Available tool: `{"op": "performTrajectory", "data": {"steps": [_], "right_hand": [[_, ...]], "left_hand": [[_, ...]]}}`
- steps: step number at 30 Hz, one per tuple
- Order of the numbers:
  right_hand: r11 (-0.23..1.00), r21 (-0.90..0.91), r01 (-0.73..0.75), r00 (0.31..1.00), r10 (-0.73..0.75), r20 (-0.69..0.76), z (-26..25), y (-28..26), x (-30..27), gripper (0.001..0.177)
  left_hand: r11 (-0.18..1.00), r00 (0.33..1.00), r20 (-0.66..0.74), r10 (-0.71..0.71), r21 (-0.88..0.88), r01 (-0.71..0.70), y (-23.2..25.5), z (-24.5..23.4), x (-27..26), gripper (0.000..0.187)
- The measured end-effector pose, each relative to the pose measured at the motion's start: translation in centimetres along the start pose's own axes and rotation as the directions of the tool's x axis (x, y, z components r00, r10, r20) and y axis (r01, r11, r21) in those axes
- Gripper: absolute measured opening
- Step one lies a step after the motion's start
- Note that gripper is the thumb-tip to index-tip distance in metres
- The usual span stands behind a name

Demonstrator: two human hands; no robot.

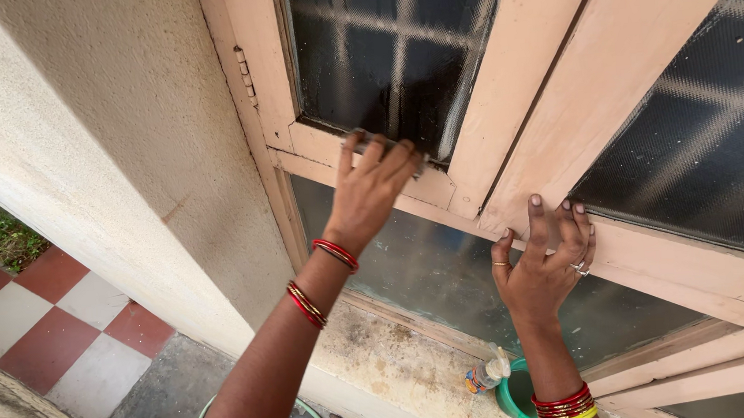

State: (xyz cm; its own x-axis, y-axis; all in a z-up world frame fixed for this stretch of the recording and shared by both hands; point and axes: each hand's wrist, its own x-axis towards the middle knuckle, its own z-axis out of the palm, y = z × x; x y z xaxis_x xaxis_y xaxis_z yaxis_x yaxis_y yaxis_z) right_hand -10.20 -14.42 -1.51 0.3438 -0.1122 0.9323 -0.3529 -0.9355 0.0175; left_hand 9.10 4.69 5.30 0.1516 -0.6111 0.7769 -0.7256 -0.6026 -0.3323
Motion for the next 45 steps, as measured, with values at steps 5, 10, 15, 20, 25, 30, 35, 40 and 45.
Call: {"op": "performTrajectory", "data": {"steps": [5,10,15,20,25,30,35,40,45], "right_hand": [[1.0,-0.017,-0.009,1.0,0.009,0.003,0.1,0.0,-0.2,0.062],[1.0,-0.003,0.001,1.0,-0.001,0.002,0.1,0.1,-0.1,0.062],[1.0,-0.031,-0.002,1.0,0.002,-0.004,0.0,-0.2,0.1,0.062],[1.0,-0.014,-0.016,1.0,0.016,0.001,-0.4,-0.4,0.3,0.06],[1.0,-0.001,-0.019,1.0,0.019,-0.008,-0.7,-0.6,0.5,0.058],[1.0,0.014,-0.002,1.0,0.002,0.006,-1.2,-0.3,0.8,0.057],[1.0,0.026,-0.007,1.0,0.006,0.017,-1.4,-0.3,0.9,0.057],[0.999,0.042,-0.008,1.0,0.008,0.001,-1.3,-0.2,1.0,0.057],[0.999,0.045,-0.023,0.999,0.022,0.031,-1.3,-0.3,0.7,0.053]], "left_hand": [[1.0,0.999,-0.039,-0.004,0.0,0.004,-3.3,0.7,-1.2,0.046],[0.996,0.996,-0.052,-0.079,0.041,0.081,-7.2,-0.5,-1.3,0.046],[0.999,0.991,-0.129,-0.029,-0.024,0.026,-9.2,-2.6,-0.8,0.021],[0.997,0.986,-0.144,-0.083,-0.011,0.083,-9.2,-3.1,-0.7,0.023],[0.969,0.968,-0.065,-0.244,0.021,0.246,-6.6,-2.2,-0.9,0.032],[0.891,0.978,0.074,-0.197,0.43,0.147,-5.7,-1.7,-1.1,0.045],[0.802,0.91,0.165,-0.38,0.549,0.236,-7.0,-2.2,-0.8,0.04],[0.777,0.86,0.137,-0.492,0.514,0.363,-5.9,-3.7,-0.2,0.038],[0.734,0.795,0.001,-0.606,0.386,0.559,-5.4,-5.0,-1.0,0.045]]}}
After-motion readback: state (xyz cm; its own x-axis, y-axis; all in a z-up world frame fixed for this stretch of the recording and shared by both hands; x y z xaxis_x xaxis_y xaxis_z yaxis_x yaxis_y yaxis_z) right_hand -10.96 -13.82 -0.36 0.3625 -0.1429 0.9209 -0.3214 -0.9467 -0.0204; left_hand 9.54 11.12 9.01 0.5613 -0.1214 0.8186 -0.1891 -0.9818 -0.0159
